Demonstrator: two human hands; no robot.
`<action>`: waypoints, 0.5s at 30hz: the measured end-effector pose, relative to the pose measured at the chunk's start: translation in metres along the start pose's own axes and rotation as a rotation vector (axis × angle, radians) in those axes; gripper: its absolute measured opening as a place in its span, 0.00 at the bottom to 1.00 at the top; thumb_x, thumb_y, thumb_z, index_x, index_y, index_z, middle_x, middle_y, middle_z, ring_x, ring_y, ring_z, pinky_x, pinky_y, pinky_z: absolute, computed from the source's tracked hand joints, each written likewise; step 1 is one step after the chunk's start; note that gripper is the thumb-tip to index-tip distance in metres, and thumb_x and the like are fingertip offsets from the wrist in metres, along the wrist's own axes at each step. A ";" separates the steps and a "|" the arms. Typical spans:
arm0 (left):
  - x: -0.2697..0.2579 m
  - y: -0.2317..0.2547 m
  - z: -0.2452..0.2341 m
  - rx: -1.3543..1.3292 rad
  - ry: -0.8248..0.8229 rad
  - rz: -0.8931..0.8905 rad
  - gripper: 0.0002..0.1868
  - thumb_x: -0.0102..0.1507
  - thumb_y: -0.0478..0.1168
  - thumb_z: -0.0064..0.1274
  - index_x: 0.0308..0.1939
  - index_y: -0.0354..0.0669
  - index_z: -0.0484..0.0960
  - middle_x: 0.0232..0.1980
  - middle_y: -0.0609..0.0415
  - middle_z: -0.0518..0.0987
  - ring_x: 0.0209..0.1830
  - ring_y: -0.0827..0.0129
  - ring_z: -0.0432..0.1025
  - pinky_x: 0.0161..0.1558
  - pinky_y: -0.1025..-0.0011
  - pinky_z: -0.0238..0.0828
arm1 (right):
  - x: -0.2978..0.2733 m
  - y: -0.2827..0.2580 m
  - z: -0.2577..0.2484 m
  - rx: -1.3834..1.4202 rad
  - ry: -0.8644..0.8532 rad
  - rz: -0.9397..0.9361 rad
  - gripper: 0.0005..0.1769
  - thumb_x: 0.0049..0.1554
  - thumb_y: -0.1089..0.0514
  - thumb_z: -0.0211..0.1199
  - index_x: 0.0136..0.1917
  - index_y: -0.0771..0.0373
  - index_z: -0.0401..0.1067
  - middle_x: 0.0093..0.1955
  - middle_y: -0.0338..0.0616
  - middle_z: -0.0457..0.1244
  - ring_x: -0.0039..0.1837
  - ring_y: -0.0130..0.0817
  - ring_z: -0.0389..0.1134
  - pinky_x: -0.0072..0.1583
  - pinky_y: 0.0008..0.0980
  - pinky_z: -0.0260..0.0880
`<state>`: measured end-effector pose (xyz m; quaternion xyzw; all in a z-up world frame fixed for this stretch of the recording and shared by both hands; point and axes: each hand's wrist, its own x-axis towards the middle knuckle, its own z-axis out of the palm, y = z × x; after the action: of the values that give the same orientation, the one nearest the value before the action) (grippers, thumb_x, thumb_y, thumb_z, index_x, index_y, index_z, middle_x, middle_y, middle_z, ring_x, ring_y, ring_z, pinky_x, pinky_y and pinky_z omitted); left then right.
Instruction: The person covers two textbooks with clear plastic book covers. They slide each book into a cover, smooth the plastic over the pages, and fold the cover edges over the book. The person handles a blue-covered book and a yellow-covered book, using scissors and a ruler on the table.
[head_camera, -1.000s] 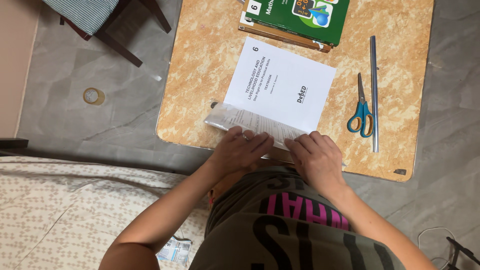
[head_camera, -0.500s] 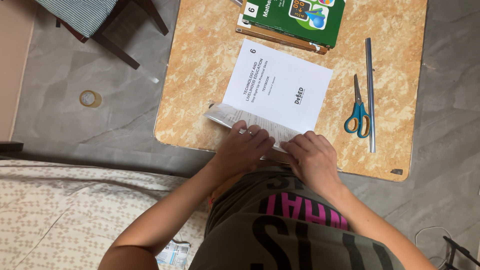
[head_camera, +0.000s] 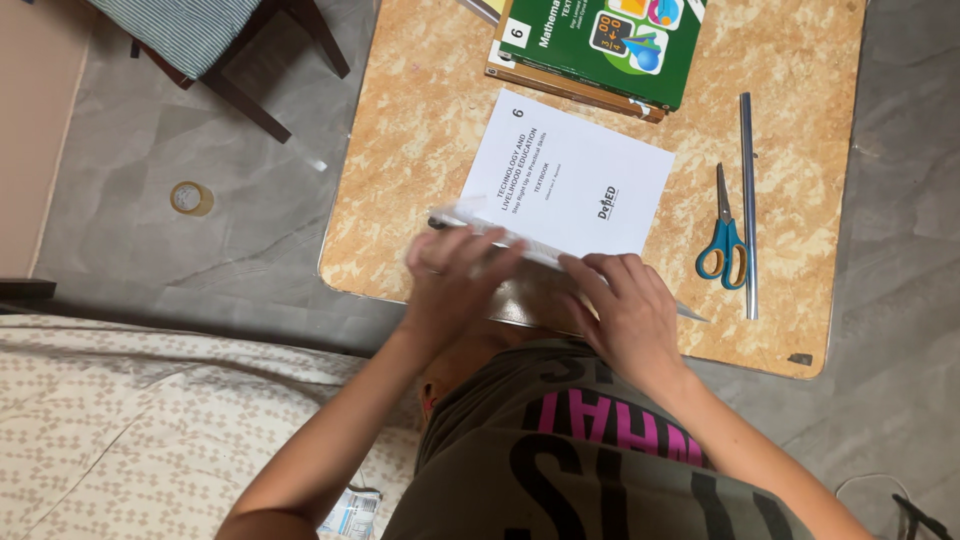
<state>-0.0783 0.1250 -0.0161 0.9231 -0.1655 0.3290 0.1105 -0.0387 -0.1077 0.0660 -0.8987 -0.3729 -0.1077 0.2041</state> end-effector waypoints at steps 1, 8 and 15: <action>-0.002 -0.005 0.000 0.051 0.004 -0.025 0.27 0.64 0.45 0.59 0.68 0.60 0.73 0.67 0.62 0.68 0.69 0.66 0.55 0.66 0.53 0.48 | 0.003 -0.001 0.002 0.010 0.022 0.004 0.17 0.52 0.60 0.70 0.56 0.60 0.77 0.52 0.40 0.65 0.54 0.40 0.65 0.54 0.39 0.65; -0.003 -0.028 -0.004 0.059 0.013 -0.011 0.15 0.65 0.41 0.57 0.57 0.60 0.83 0.57 0.70 0.76 0.67 0.72 0.66 0.68 0.54 0.47 | 0.020 -0.004 0.015 0.000 0.028 -0.023 0.15 0.52 0.61 0.71 0.54 0.56 0.78 0.50 0.37 0.65 0.52 0.38 0.65 0.51 0.38 0.65; -0.004 -0.030 -0.003 -0.020 -0.005 0.023 0.13 0.66 0.41 0.56 0.54 0.57 0.83 0.53 0.68 0.78 0.65 0.72 0.68 0.68 0.53 0.47 | 0.031 -0.008 0.028 0.033 0.017 -0.063 0.15 0.52 0.60 0.71 0.54 0.57 0.79 0.47 0.37 0.64 0.50 0.38 0.65 0.51 0.38 0.65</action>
<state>-0.0719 0.1544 -0.0193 0.9208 -0.1796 0.3264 0.1154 -0.0216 -0.0711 0.0543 -0.8822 -0.4008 -0.1157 0.2185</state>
